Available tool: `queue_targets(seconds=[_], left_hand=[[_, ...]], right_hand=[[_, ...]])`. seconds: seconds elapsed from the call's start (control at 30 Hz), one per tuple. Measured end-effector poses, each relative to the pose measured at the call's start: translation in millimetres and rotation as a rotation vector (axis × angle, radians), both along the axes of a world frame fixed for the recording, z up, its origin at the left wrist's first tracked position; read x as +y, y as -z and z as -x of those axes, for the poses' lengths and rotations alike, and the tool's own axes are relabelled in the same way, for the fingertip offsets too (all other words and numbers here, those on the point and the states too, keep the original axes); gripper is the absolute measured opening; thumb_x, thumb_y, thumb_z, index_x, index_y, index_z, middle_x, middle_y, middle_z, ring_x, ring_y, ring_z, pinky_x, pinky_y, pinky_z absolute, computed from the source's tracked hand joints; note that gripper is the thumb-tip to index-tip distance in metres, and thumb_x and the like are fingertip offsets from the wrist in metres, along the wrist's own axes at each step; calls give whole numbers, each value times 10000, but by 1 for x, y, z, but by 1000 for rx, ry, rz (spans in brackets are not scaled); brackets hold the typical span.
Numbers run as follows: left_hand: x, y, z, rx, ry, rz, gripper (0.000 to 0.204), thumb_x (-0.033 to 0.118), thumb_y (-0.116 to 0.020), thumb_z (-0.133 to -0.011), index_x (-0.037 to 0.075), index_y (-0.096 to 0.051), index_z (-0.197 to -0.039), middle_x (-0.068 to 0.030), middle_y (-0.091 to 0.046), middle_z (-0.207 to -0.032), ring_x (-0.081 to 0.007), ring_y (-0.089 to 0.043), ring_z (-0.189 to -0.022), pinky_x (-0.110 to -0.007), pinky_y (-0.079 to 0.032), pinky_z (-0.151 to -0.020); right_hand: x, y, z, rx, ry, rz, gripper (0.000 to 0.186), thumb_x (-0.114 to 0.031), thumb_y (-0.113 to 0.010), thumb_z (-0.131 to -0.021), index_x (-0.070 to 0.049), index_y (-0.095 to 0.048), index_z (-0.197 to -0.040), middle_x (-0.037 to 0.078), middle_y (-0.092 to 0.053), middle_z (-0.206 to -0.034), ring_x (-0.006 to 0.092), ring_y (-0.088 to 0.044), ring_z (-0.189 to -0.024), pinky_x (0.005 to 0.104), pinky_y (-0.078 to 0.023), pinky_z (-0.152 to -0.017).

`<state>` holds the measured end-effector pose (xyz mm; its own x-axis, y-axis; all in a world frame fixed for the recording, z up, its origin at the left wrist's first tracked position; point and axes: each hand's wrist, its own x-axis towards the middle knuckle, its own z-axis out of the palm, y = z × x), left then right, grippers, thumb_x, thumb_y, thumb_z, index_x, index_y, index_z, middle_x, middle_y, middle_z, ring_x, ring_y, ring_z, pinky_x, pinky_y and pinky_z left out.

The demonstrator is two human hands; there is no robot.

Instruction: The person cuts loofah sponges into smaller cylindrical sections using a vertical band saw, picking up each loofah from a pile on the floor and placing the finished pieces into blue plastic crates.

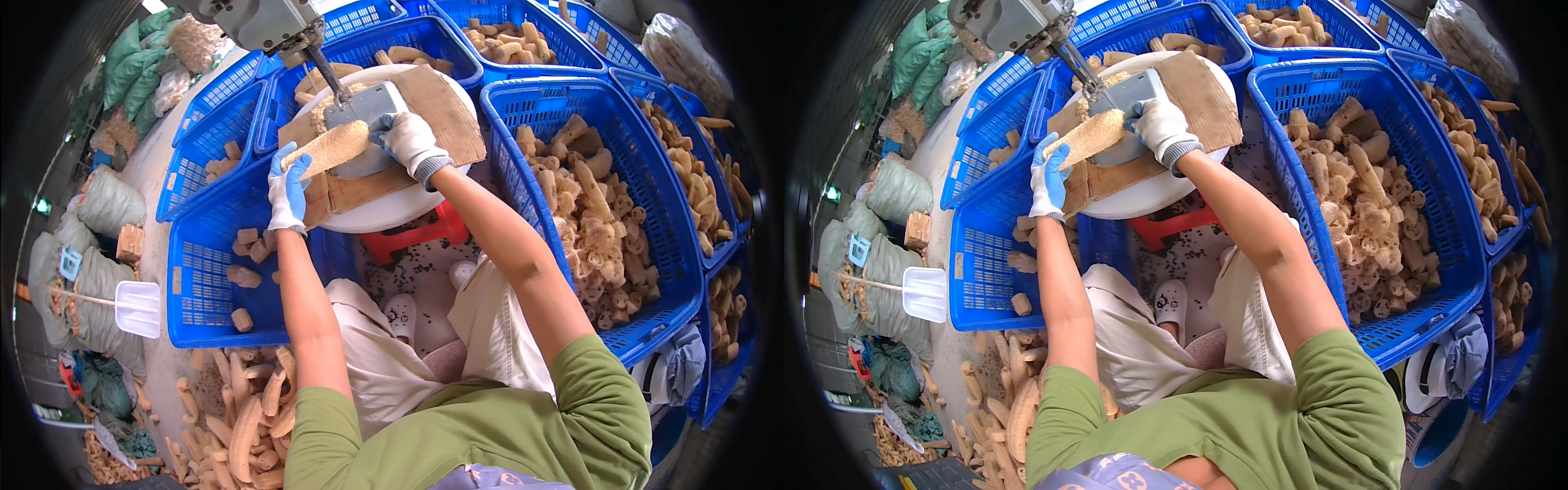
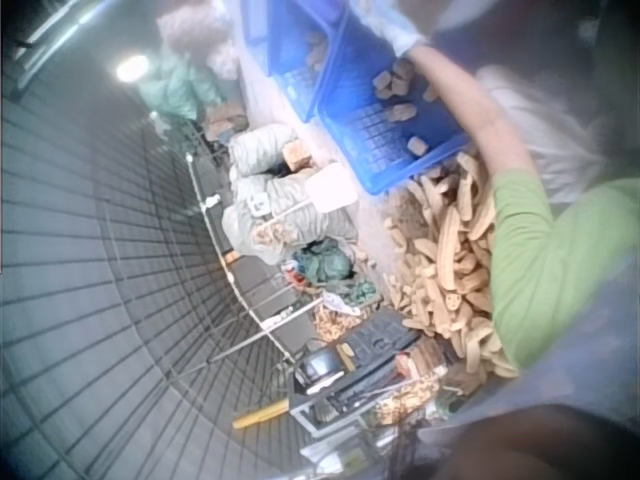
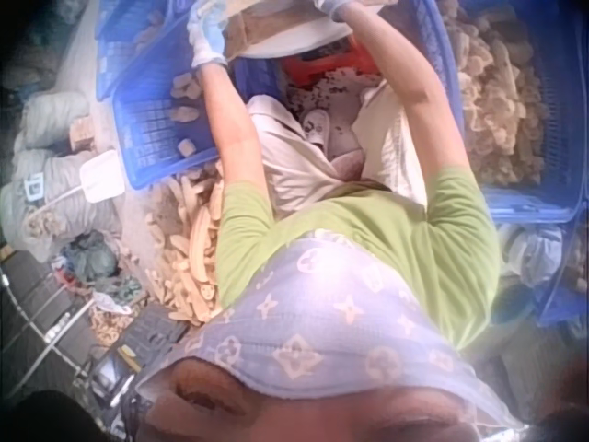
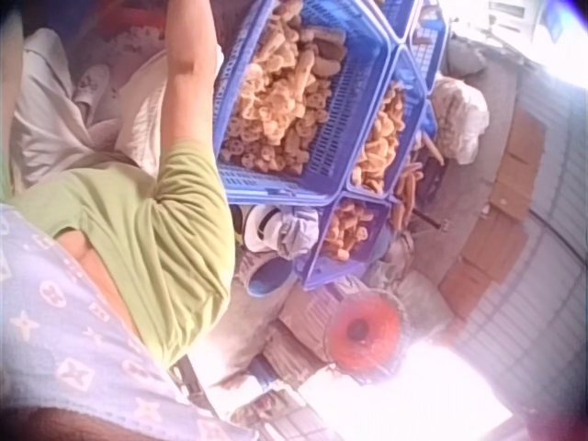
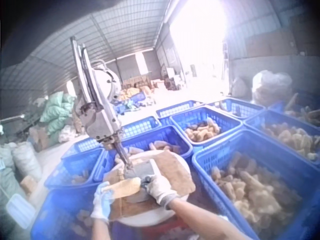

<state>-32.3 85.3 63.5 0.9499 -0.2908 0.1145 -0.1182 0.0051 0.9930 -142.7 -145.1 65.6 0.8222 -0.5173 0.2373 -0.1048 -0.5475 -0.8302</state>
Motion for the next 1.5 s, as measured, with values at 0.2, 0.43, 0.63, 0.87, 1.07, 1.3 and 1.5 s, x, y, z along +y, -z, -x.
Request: queue_targets(seconds=[0.2, 0.43, 0.63, 0.87, 1.07, 1.3, 1.5], left_hand=[[-6, -1, -1, 1, -38, -1, 468, 222, -791, -842, 191, -622, -1278, 14, -647, -1181, -125, -604, -1039, -313, -470, -833], [-12, -3, -4, 17, -88, -66, 432, 309, -753, -867, 200, -622, -1265, -3, -651, -1178, -147, -597, -1070, -343, -465, -854], [-15, -5, -18, 70, -118, -93, 368, 365, -744, -865, 204, -656, -1184, 2, -653, -1129, -148, -585, -1050, -350, -466, -830], [-23, -8, -25, 112, -127, -86, 312, 381, -698, -890, 184, -687, -1131, 3, -670, -1123, -153, -608, -1039, -349, -470, -814], [-34, -11, -28, 167, -162, -107, 286, 408, -689, -888, 208, -671, -1091, 22, -668, -1102, -132, -604, -992, -322, -467, -790], [-23, -11, -18, 61, -147, -94, 389, 426, -705, -889, 162, -660, -1171, -16, -660, -1118, -149, -609, -1012, -334, -492, -765], [17, -9, 48, 73, 96, 30, 383, 309, -634, -974, 148, -589, -1319, -58, -593, -1291, -195, -606, -1142, -345, -519, -876]], right_hand=[[-2, 0, -4, 8, -9, 30, 172, -290, -760, -836, -190, -784, -974, 121, -738, -883, 282, -706, -808, 363, -546, -799], [-4, -1, -12, 24, 13, 3, 175, -319, -736, -853, -216, -771, -991, 108, -738, -912, 297, -704, -865, 383, -548, -826], [-4, -6, -20, 21, 53, 0, 157, -312, -736, -848, -221, -767, -972, 95, -738, -937, 295, -701, -893, 390, -545, -837], [-9, 1, -34, 8, 61, -28, 186, -338, -723, -850, -203, -760, -972, 108, -734, -952, 318, -694, -920, 403, -541, -847], [-13, 6, -41, -8, 87, -33, 190, -338, -709, -859, -197, -759, -976, 119, -731, -964, 327, -692, -932, 416, -537, -856], [-11, -9, -30, -18, 18, -54, 159, -269, -666, -882, -173, -759, -968, 148, -724, -954, 334, -685, -920, 414, -529, -850], [-15, -20, 22, -78, -289, -323, 427, -431, -719, -891, -16, -699, -984, 139, -713, -887, 252, -678, -825, 362, -536, -797]])
